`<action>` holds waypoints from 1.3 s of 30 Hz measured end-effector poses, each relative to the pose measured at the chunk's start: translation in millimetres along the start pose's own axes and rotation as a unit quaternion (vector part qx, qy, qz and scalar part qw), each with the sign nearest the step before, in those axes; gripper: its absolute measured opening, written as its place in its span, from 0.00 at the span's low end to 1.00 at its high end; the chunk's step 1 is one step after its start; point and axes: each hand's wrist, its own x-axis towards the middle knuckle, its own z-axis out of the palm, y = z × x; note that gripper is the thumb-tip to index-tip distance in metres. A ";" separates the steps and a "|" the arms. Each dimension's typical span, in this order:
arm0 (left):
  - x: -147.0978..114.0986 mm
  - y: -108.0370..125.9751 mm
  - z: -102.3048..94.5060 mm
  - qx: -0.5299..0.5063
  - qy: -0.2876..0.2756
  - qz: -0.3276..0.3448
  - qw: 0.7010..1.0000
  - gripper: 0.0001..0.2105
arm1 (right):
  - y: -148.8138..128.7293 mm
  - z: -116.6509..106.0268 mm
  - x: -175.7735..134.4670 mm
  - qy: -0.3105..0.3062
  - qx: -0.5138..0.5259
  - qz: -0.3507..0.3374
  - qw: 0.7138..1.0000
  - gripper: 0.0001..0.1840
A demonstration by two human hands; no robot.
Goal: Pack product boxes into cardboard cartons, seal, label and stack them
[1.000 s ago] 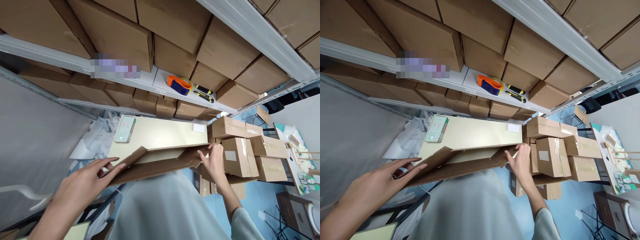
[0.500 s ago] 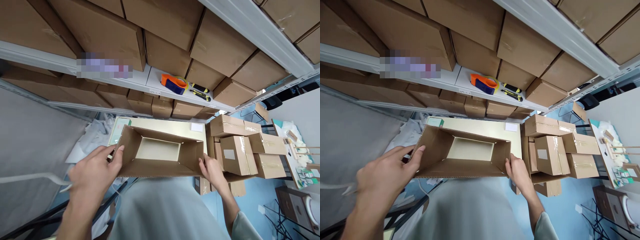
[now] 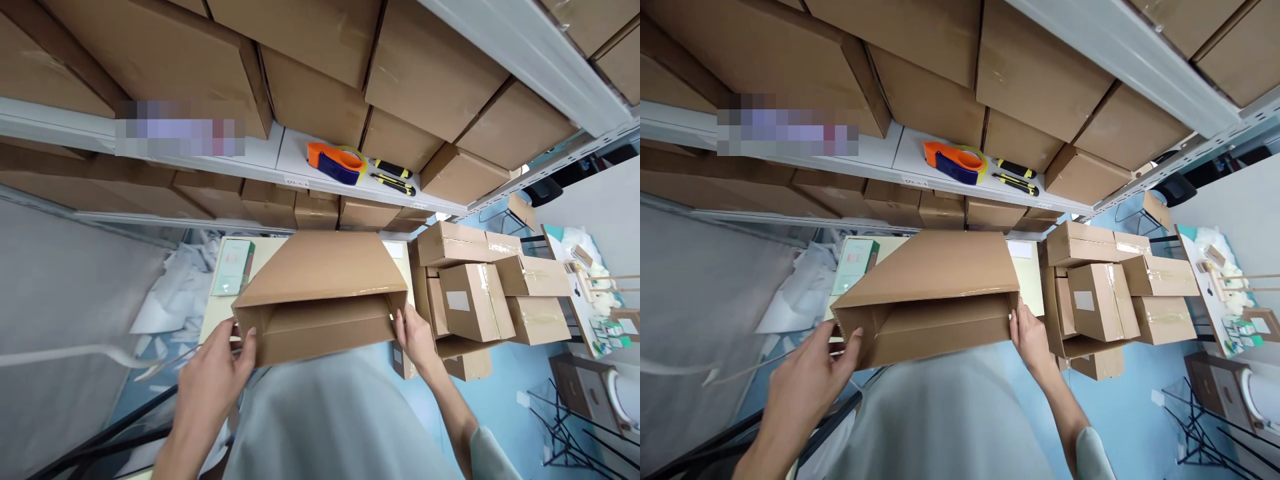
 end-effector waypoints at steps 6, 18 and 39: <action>15.3 26.0 -24.9 -0.003 0.060 0.034 0.998 0.23 | 8.2 -29.9 35.4 -0.059 0.067 0.094 0.992 0.21; 148.8 94.8 -64.4 0.002 -0.003 0.042 0.999 0.27 | 51.7 -38.0 200.1 -0.189 0.094 0.208 0.955 0.22; 53.4 110.9 -17.2 0.213 -0.039 0.079 0.973 0.30 | -22.6 -52.1 107.3 -0.304 -0.166 0.183 0.920 0.20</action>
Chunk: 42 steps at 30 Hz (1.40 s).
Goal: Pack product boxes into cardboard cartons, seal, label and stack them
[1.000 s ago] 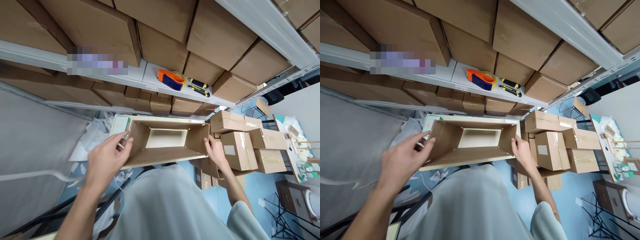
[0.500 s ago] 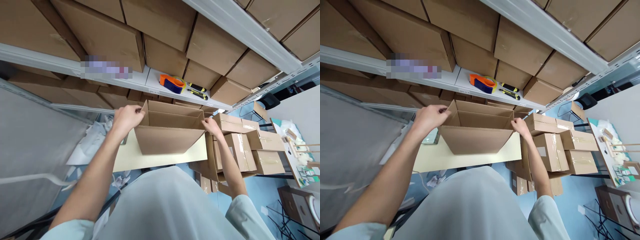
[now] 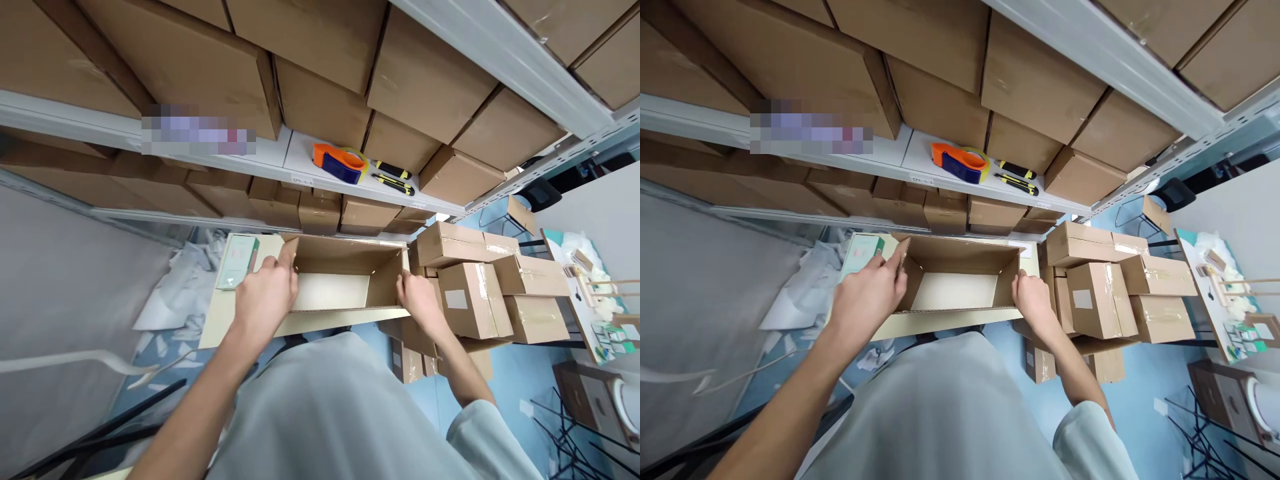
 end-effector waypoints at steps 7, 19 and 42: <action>-21.6 -0.2 22.1 -0.028 0.029 -0.014 0.999 0.29 | 23.0 8.7 -12.9 -0.016 0.060 -0.014 0.998 0.19; -8.1 -5.6 39.1 -0.025 -0.017 0.067 0.997 0.30 | -28.4 -2.2 7.0 -0.106 0.020 -0.098 0.989 0.28; 36.7 -77.5 90.3 -0.252 0.155 0.169 0.940 0.55 | 32.3 70.3 51.3 0.083 0.380 -0.114 0.914 0.70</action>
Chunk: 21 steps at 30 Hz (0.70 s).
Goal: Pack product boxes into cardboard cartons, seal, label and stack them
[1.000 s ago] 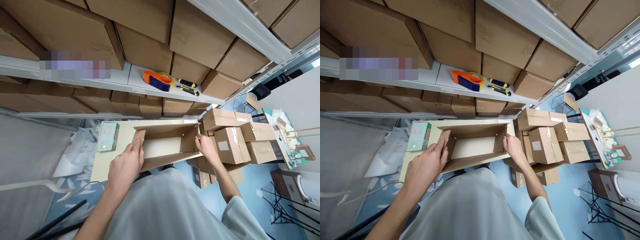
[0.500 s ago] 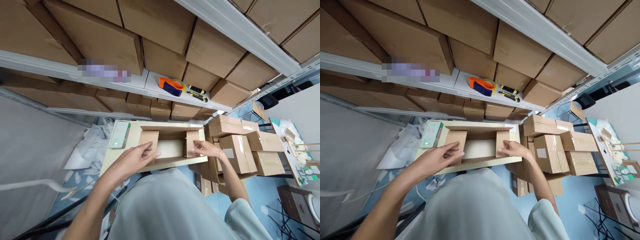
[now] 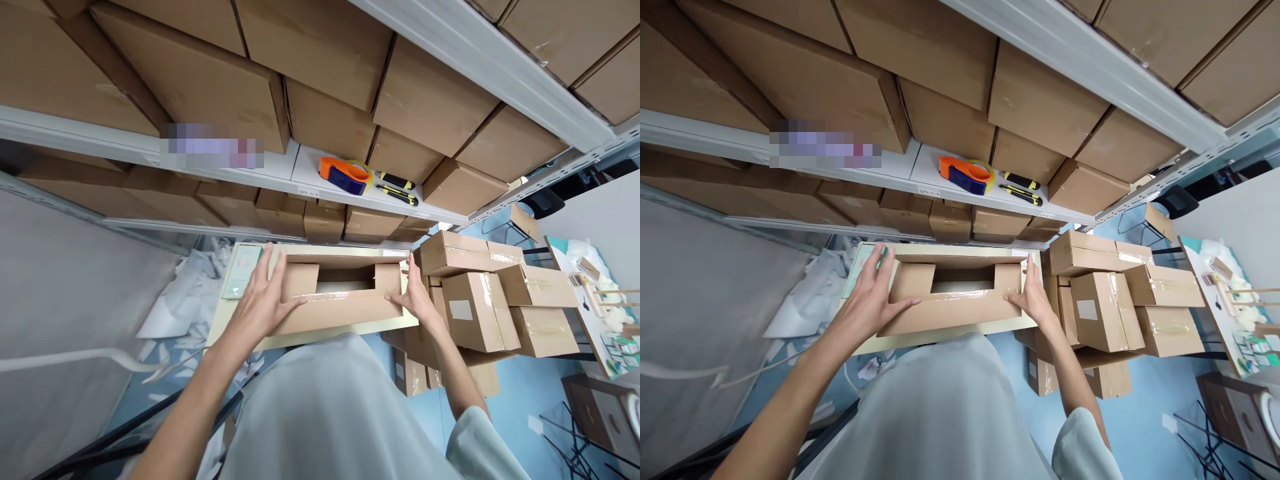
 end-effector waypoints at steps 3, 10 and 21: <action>2.3 2.8 -8.8 0.002 -0.025 0.049 0.998 0.37 | 2.3 -6.7 -6.2 0.002 0.015 -0.013 1.000 0.58; -20.3 0.6 4.5 -0.098 -0.039 -0.056 0.993 0.21 | 22.9 4.4 -24.2 -0.001 0.010 -0.032 0.999 0.28; -15.9 -6.0 50.4 -0.212 0.033 -0.179 0.960 0.18 | 28.5 42.2 3.5 -0.005 0.067 0.009 0.998 0.52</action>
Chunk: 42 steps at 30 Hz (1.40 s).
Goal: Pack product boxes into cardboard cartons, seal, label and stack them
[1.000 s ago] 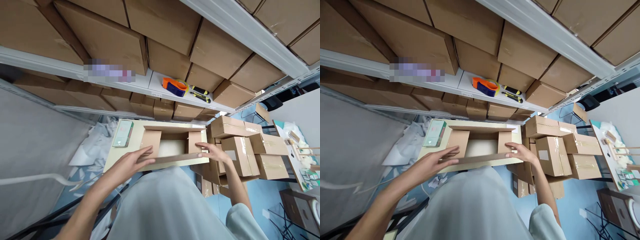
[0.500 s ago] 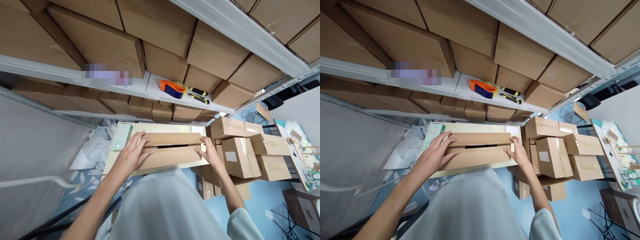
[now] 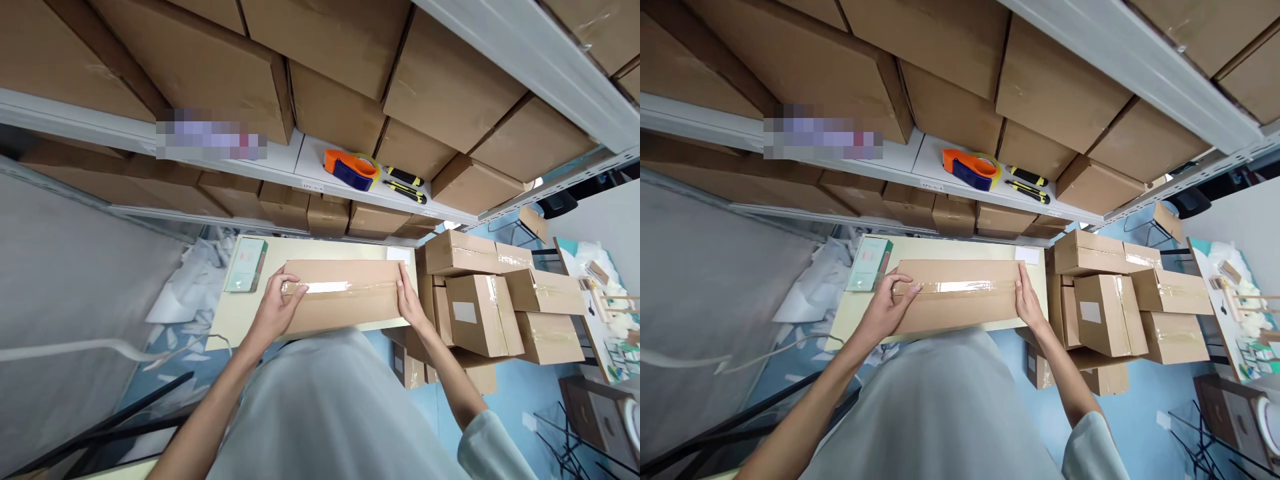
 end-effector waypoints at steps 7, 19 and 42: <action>-7.9 7.9 1.0 0.013 0.020 -0.040 0.999 0.18 | -0.1 4.2 -19.4 0.036 -0.024 0.063 0.997 0.57; -4.7 16.3 -1.3 -0.019 -0.006 -0.051 0.998 0.16 | -15.6 4.2 -21.2 0.026 -0.148 0.075 0.986 0.54; 80.9 61.8 -39.0 0.089 0.071 0.213 0.970 0.12 | -98.0 -30.7 79.7 0.151 -0.345 -0.361 0.853 0.23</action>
